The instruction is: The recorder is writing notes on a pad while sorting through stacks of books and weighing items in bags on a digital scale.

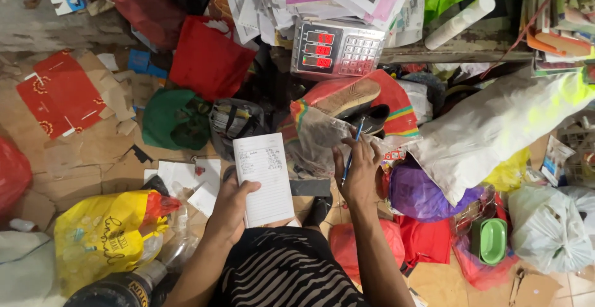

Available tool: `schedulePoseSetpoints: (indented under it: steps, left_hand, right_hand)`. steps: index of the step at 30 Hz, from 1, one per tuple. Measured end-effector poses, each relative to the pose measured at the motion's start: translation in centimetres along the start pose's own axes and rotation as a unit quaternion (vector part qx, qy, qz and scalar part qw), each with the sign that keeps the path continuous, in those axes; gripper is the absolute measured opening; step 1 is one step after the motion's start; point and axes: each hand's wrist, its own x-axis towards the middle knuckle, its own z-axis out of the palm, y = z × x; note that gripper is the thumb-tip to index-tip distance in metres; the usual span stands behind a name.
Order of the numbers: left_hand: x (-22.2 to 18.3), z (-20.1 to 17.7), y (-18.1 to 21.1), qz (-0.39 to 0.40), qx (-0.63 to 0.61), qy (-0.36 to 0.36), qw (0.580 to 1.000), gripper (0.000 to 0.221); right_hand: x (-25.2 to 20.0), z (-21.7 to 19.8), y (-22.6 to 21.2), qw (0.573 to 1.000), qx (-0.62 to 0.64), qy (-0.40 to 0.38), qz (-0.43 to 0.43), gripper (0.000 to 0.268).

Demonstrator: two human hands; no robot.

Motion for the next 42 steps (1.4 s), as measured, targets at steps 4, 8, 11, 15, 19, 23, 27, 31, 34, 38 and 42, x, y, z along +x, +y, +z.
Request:
schedulePoseSetpoints:
  steps: [4, 8, 11, 15, 19, 23, 27, 31, 34, 38, 42]
  left_hand:
    - [0.2, -0.3, -0.1, -0.005, 0.005, 0.011, 1.000, 0.043]
    - [0.1, -0.3, -0.1, 0.011, -0.003, 0.010, 1.000, 0.044]
    - [0.0, 0.0, 0.0, 0.013, 0.023, 0.018, 0.999, 0.042]
    - [-0.7, 0.5, 0.3, 0.036, 0.010, 0.018, 0.999, 0.047]
    - [-0.5, 0.1, 0.4, 0.038, 0.008, 0.021, 0.999, 0.049]
    - [-0.4, -0.2, 0.2, 0.056, 0.008, 0.027, 0.998, 0.050]
    - [0.0, 0.1, -0.1, 0.036, -0.016, 0.033, 0.999, 0.049]
    - [0.7, 0.3, -0.8, 0.022, -0.037, 0.030, 0.999, 0.044]
    - [0.8, 1.4, -0.7, 0.020, -0.042, 0.036, 0.998, 0.045]
    - [1.2, 1.9, -1.0, 0.020, -0.041, 0.025, 0.999, 0.045]
    - [1.7, 2.3, -1.1, 0.027, -0.041, 0.013, 0.999, 0.043]
  right_hand:
    - [0.2, -0.1, -0.8, 0.997, -0.005, 0.072, -0.040, 0.029]
    - [-0.5, 3.5, 1.3, 1.000, -0.015, 0.006, -0.009, 0.033]
    - [-0.1, 2.4, 0.8, 0.995, -0.007, -0.096, 0.023, 0.032]
    - [0.3, 0.5, -0.1, 0.999, 0.011, -0.036, -0.010, 0.024]
    - [0.2, 0.2, 0.1, 0.996, 0.034, 0.062, -0.048, 0.022]
    - [-0.3, 0.1, 0.7, 0.995, 0.045, 0.077, -0.038, 0.022]
    - [-0.8, -0.4, 1.2, 0.995, 0.043, 0.087, -0.034, 0.019]
    - [-1.2, -1.3, 1.5, 0.995, 0.041, 0.094, -0.017, 0.020]
    - [-1.3, -2.1, 1.5, 0.995, 0.031, 0.098, -0.015, 0.020]
    - [-1.3, -2.4, 1.9, 0.995, 0.023, 0.095, -0.017, 0.019]
    - [-1.0, -2.7, 1.9, 0.995, 0.015, 0.098, -0.015, 0.018]
